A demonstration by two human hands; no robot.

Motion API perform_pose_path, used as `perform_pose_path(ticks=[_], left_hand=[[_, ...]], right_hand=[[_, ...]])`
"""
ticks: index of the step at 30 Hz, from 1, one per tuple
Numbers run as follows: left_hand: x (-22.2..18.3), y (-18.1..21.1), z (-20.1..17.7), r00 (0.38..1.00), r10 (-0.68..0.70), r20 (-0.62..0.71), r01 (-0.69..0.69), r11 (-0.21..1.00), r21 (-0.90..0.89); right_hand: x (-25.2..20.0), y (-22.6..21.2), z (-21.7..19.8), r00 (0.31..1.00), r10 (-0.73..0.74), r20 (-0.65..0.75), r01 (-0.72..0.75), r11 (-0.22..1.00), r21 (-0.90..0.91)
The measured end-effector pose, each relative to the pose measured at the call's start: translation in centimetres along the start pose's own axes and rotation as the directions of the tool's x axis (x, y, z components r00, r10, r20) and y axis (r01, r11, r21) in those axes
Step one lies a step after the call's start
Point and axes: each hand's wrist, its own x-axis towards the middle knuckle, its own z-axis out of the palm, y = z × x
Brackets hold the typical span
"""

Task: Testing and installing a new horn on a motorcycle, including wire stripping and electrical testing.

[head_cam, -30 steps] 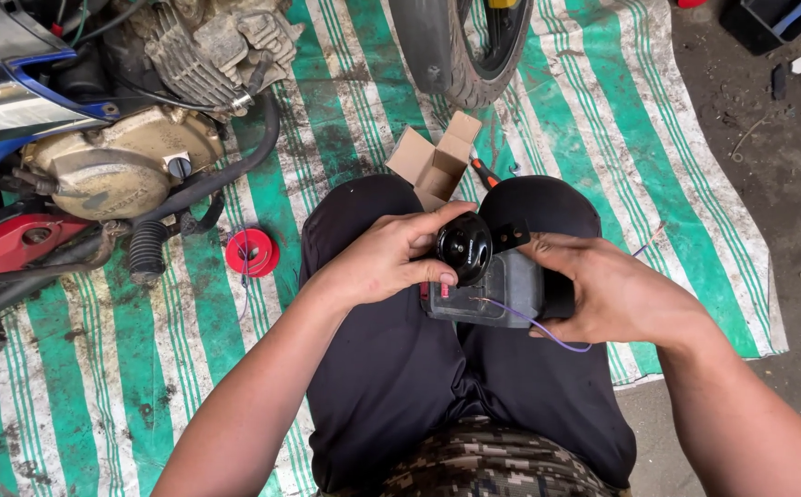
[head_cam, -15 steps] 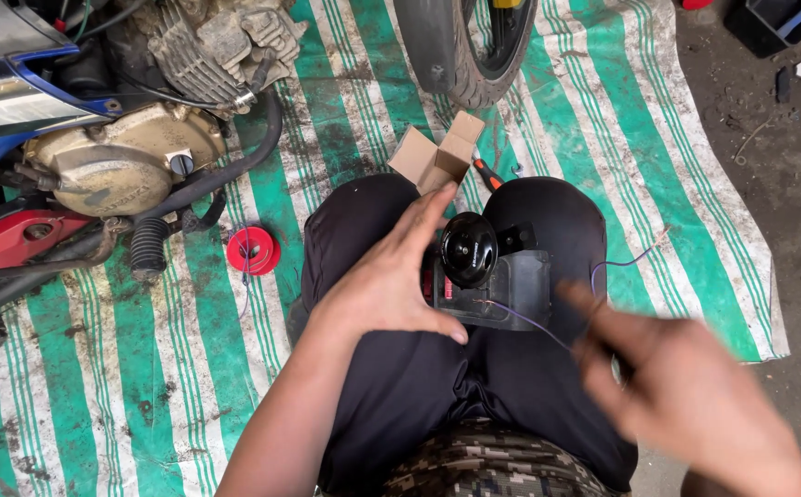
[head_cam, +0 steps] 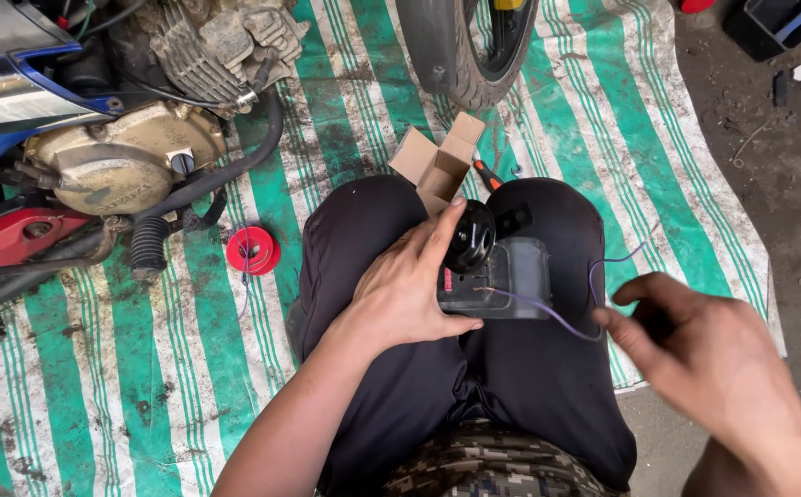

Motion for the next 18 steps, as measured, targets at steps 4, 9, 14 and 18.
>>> perform_pose_path(ticks=[4,9,14,18], left_hand=[[0.4,-0.1,-0.4,0.999,-0.034,0.003,0.034,0.996,-0.083],[0.3,-0.4,-0.2,0.999,-0.022,-0.04,0.026,0.995,0.094],[-0.2,-0.3,-0.2,0.998,-0.045,-0.046,0.051,0.989,0.141],[-0.5,-0.6,0.1,0.997,0.016,-0.075,-0.004,0.989,0.149]], right_hand=[[2.9,2.9,2.9,0.996,0.092,0.013,-0.092,0.994,0.064],[7.8,6.6,11.6,0.998,-0.039,-0.047,0.058,0.355,0.933],[8.9,5.5,13.2,0.997,0.014,-0.08,0.079,0.036,0.996],[8.5,4.0,11.9,0.996,0.019,-0.089,0.09,-0.057,0.994]])
